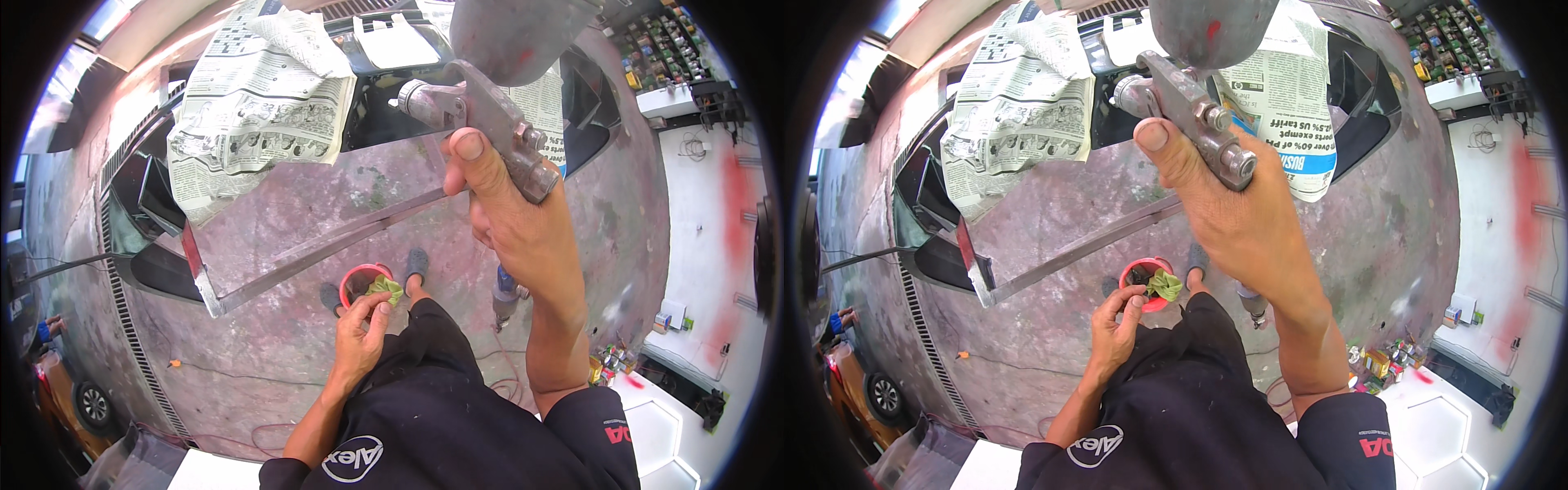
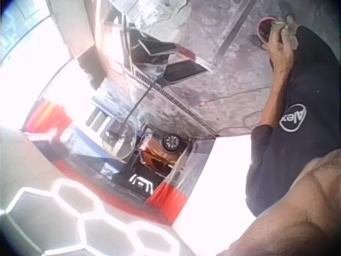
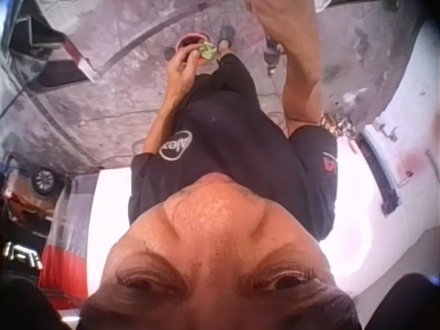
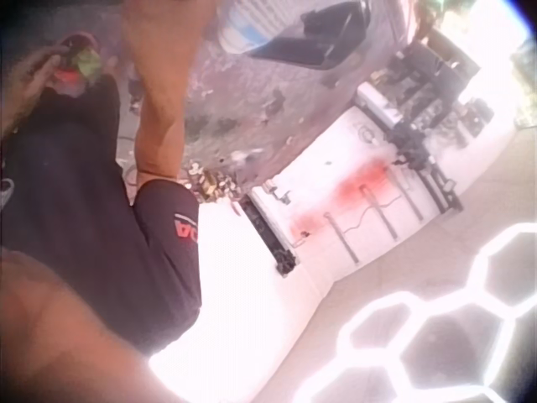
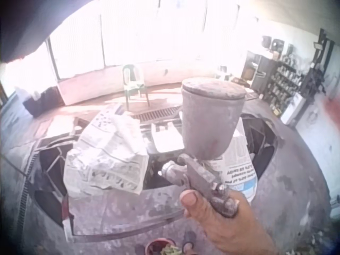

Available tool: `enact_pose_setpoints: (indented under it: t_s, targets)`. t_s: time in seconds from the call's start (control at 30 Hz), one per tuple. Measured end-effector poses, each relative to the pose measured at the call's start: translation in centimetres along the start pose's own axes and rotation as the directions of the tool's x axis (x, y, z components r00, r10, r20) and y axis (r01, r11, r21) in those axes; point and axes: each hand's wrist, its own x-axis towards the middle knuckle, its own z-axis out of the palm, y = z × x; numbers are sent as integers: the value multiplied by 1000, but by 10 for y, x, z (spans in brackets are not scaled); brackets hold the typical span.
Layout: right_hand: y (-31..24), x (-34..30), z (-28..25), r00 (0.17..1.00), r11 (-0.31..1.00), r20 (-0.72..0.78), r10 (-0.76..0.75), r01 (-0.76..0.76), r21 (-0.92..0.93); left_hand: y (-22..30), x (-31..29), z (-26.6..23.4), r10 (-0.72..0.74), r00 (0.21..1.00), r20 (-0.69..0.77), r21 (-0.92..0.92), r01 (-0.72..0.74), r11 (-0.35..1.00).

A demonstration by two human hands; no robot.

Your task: The person mixes paint and thinner in a spray gun cup, stirs the mixture, and then sprays a car bumper placed on a stand. The person later walks to a gold car and wipes the rear window with a cloth.

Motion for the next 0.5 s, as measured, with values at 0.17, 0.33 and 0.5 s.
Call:
enact_pose_setpoints:
  t_s: [0.17, 0.33, 0.5]
  targets:
    - [2, 4, -11, 992, 994, -76, 102, -104, -27, -3, 0, 1, 2, 1000, 7, 5, -2, 1000]
    - [5, -2, -32, 970, 983, -177, 168, -178, -43, -1, 1, 1, 12, 1000, 18, 19, -13, 1000]
    - [8, -15, -42, 958, 981, -222, 181, -193, -35, 1, 2, 4, 19, 999, 31, 27, -19, 999]
